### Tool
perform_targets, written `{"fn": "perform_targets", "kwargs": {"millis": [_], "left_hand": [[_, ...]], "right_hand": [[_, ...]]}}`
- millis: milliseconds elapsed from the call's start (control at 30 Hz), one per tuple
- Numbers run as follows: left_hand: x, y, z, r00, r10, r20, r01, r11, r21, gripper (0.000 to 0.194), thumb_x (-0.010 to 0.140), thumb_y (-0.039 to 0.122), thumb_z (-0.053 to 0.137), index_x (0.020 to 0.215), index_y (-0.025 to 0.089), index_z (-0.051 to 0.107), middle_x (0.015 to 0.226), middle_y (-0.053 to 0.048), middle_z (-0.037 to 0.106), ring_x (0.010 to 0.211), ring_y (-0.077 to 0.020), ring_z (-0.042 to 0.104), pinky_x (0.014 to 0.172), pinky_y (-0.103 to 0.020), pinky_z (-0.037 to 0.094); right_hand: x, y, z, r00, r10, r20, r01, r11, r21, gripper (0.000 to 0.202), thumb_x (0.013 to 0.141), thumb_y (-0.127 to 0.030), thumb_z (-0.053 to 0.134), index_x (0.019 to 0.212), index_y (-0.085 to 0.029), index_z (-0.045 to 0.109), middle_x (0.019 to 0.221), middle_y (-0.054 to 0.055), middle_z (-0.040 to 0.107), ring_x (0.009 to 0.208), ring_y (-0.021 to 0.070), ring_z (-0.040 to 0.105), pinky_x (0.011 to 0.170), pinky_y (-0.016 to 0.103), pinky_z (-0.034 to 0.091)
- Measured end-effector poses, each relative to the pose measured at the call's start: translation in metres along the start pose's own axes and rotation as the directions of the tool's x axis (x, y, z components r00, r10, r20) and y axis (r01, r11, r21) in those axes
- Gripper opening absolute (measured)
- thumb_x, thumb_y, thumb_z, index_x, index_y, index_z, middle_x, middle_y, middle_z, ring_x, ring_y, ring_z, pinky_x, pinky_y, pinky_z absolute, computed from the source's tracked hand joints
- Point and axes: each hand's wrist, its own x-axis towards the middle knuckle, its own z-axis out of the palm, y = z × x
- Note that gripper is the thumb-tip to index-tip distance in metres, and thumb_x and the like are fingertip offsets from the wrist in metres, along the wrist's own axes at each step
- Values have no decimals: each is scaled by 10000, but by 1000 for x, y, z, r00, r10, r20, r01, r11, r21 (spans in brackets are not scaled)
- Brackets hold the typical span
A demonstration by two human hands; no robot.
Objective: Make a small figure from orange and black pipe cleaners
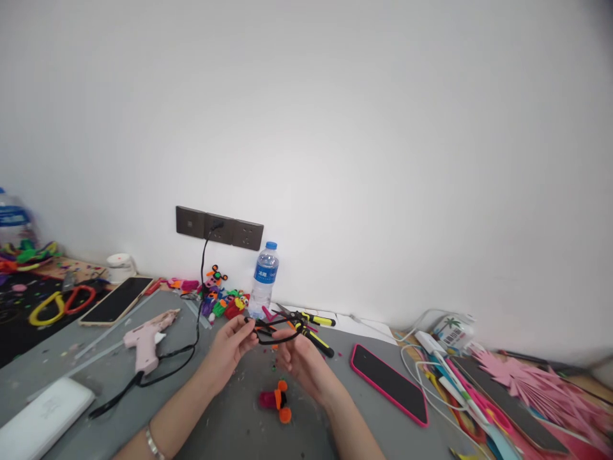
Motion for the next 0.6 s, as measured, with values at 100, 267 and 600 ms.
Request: {"fn": "perform_targets", "kwargs": {"millis": [100, 267, 600], "left_hand": [[-1, -1, 0, 999, -15, 35, 15, 1000, 16, 336, 546, 253, 875, 658, 163, 572, 598, 65, 566, 554, -78, 611, 595, -187, 563], [-1, -1, 1, 999, 8, 41, -8, 1000, 7, 339, 562, 269, 867, 650, 170, 555, 607, 62, 570, 576, -86, 613, 615, -203, 564], [1, -7, 0, 998, 23, -64, -27, 997, -69, 285, 591, 228, 855, 663, 168, 586, 629, 42, 615, 588, -81, 615, 540, -158, 518]], "right_hand": [[3, 6, 2, 999, -20, -36, 19, 999, -40, 340, 675, -409, 777, 905, -182, 668, 523, -73, 440, 468, 78, 361, 520, 224, 309], [11, 10, -3, 961, -132, -243, 135, 991, -4, 268, 677, -397, 776, 778, -176, 661, 587, -32, 547, 533, 98, 474, 553, 227, 386], [17, 4, -21, 833, -222, -508, 293, 954, 64, 261, 563, -340, 851, 711, -188, 698, 741, -9, 656, 629, 103, 539, 648, 228, 472]]}}
